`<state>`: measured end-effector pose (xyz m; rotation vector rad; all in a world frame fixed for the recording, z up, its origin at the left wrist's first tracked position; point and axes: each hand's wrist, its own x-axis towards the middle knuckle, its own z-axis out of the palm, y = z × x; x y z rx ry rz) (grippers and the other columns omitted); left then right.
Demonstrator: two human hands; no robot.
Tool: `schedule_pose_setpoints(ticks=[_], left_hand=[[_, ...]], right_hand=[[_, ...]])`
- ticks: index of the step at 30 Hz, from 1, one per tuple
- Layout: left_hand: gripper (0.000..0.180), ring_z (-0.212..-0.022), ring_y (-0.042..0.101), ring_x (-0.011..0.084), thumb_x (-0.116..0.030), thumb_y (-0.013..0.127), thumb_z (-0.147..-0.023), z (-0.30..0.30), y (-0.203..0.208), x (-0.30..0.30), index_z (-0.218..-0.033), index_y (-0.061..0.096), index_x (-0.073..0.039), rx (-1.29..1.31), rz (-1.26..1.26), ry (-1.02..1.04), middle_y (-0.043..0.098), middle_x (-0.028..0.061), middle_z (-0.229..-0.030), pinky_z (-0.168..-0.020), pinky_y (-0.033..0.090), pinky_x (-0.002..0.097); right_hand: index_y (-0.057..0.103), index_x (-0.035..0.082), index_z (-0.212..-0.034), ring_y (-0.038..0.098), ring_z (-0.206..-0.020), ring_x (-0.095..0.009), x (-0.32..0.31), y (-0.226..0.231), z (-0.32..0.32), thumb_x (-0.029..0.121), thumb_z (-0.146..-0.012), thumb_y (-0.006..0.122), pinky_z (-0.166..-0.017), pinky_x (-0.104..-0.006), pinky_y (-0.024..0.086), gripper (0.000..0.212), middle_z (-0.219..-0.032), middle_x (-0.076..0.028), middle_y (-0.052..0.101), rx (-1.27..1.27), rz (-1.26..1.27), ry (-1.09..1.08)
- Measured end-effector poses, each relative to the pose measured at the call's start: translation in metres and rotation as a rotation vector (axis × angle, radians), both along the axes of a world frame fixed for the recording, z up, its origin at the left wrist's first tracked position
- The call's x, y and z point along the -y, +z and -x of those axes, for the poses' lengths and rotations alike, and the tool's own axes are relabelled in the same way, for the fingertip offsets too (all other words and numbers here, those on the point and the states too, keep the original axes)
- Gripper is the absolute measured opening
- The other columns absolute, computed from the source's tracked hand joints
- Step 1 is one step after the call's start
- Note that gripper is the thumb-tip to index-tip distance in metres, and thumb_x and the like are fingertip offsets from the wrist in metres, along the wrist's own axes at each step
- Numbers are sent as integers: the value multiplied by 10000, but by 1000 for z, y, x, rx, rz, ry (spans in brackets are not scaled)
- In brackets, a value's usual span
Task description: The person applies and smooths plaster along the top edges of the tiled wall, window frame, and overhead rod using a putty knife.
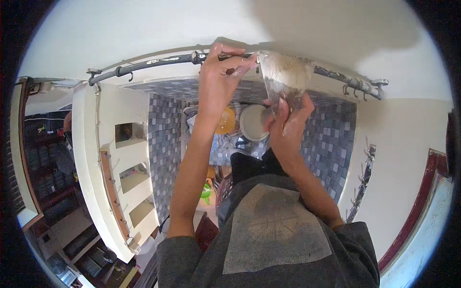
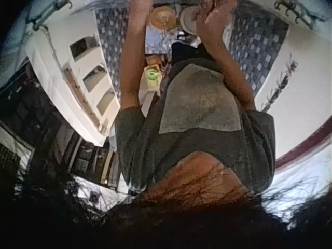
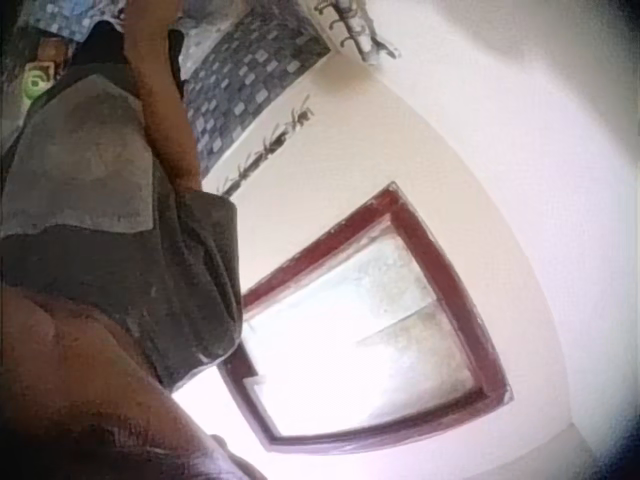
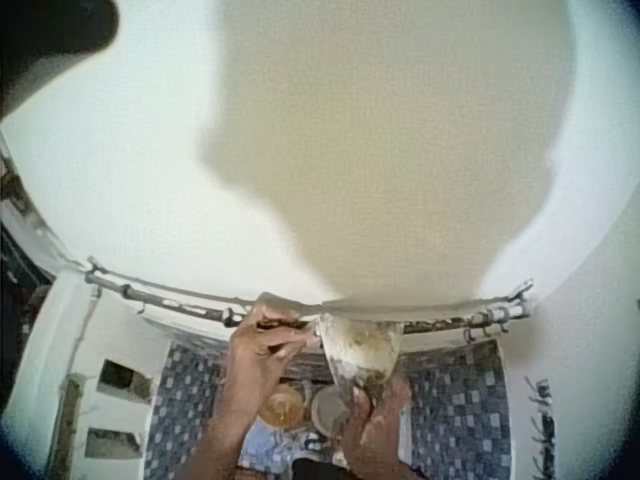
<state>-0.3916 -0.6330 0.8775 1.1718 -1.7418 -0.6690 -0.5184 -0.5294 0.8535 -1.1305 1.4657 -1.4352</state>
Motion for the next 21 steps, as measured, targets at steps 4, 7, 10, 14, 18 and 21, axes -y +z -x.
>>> schedule_pose_setpoints(ticks=[4, 7, 10, 14, 18, 21], left_hand=[[162, -799, 593, 137, -37, 729, -752, -2, 1, 3, -886, 747, -126, 1, 61, -10, 582, 73, -932, -637, 516, 257], [260, -786, 607, 131, -27, 724, -752, -9, 2, -2, -983, 728, -145, 23, 36, -21, 596, 93, -1018, -645, 524, 248], [417, -802, 618, 125, -13, 713, -760, -9, 23, -23, -1143, 658, -170, -15, -52, -4, 589, 113, -1120, -658, 535, 250], [412, -855, 623, 115, 34, 638, -821, -30, 20, -63, -1219, 571, -53, -160, 0, 215, 569, 114, -1204, -703, 526, 246], [393, -813, 614, 129, 0, 649, -819, -61, -26, -89, -1201, 597, -81, -252, -110, 297, 592, 98, -1119, -704, 505, 245], [346, -849, 607, 133, -27, 623, -846, -66, -42, -104, -1188, 592, -71, -263, -358, 288, 599, 83, -1092, -726, 507, 273]], right_hand=[[155, 10, -1280, 566, -537, -183, 17, 19, -1, 131, -983, 395, -491, -306, 463, 400, -891, -163, 619, -6, -37, -11], [209, 9, -1270, 615, -632, -201, 17, 13, 4, 165, -979, 422, -586, -325, 492, 393, -915, -154, 625, -153, -8, -28], [337, 19, -1252, 570, -611, -131, -2, 20, 36, 195, -962, 479, -552, -267, 455, 368, -888, -129, 631, -199, -81, -67], [435, 30, -1243, 505, -544, -71, 10, 74, 61, 228, -939, 538, -466, -204, 403, 378, -826, -81, 636, -196, -17, -130], [535, 11, -1183, 659, -839, -214, 39, 106, 67, 366, -908, 567, -737, -323, 501, 451, -951, -177, 646, -443, -332, 184], [525, 0, -1215, 620, -985, -327, 48, 107, 63, 431, -877, 582, -863, -382, 468, 551, -1058, -225, 628, -771, -318, 329]])
